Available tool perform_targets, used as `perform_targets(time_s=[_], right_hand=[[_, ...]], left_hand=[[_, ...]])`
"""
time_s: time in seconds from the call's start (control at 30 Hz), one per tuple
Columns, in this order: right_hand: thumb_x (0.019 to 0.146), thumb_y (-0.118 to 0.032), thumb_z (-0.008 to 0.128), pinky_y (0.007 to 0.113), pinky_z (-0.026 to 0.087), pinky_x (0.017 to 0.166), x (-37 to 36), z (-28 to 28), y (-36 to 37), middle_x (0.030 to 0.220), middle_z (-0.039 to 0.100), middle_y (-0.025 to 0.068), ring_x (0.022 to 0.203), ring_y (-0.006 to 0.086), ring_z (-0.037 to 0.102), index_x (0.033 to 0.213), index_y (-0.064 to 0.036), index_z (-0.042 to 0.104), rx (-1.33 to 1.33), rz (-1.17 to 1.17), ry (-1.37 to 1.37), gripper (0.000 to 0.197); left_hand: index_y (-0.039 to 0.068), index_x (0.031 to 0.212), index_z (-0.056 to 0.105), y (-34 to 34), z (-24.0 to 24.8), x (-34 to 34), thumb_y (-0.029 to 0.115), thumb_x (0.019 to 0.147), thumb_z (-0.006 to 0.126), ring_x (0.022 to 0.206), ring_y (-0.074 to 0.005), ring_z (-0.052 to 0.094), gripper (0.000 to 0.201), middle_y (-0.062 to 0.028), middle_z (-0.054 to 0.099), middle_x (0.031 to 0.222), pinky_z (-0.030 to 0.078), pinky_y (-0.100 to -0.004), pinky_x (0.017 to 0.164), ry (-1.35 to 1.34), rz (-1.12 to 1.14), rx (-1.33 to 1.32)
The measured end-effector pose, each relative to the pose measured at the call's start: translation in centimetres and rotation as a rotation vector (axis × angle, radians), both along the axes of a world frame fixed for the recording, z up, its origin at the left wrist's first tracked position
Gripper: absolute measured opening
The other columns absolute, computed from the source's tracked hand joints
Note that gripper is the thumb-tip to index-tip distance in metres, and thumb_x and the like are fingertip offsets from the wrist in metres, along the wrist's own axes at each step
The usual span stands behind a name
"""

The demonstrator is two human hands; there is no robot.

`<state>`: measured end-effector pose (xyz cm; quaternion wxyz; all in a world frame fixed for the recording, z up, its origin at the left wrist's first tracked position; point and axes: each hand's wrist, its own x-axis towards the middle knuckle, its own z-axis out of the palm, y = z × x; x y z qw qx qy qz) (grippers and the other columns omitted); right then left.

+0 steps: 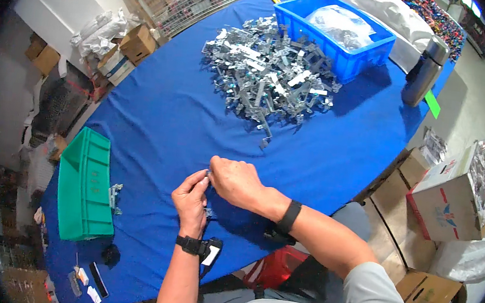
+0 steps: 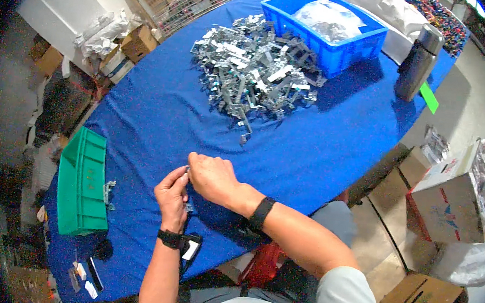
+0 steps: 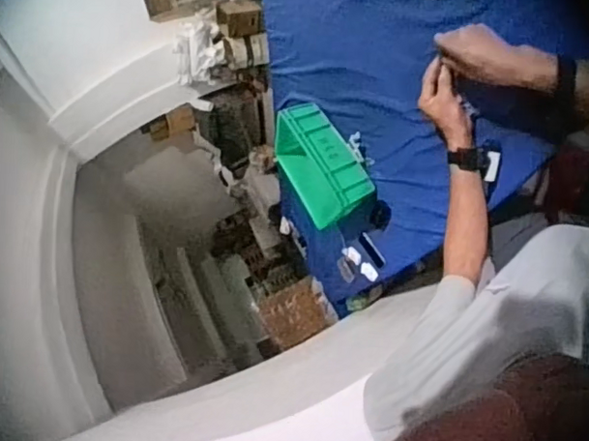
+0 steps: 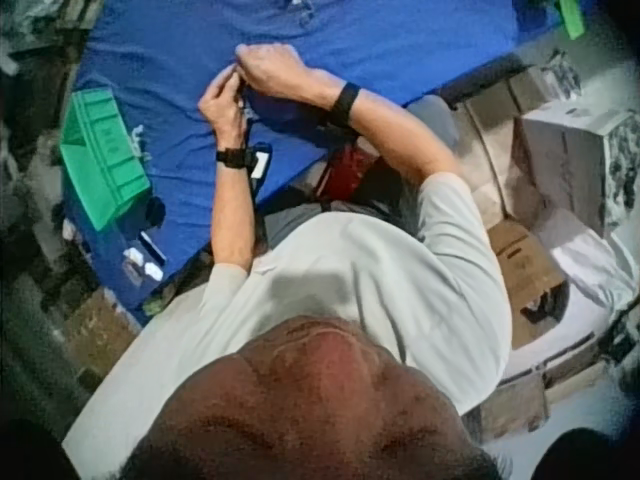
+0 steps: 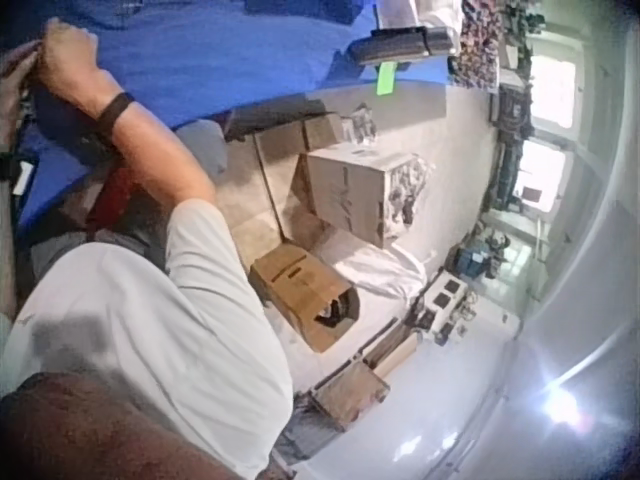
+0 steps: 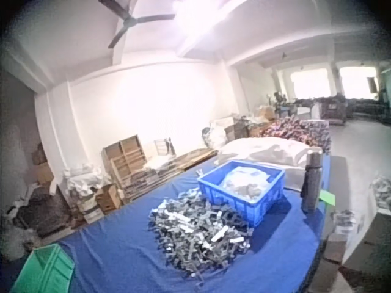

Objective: Manually assemble metal hinges by fitting pieces together and checking the joint.

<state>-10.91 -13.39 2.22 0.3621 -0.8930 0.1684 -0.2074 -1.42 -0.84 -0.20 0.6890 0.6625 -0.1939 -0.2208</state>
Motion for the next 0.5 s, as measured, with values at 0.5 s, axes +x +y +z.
perform_targets(time_s=[0.5], right_hand=[[0.092,-0.029,0.057,0.053,0.049,0.062,0.28,-0.34,-0.52,0.076,0.064,0.0215,0.075,0.0423,0.064,0.083,-0.0020,0.058,0.030,-0.023,0.033,0.029]], left_hand=[[-0.002,0.103,0.072,-0.05,0.48,-0.01,0.000,0.085,0.068,0.050,-0.0033,0.048,0.019,-0.0053,0.071,0.085,0.036,-0.0181,0.042,0.003,0.014,0.016]])
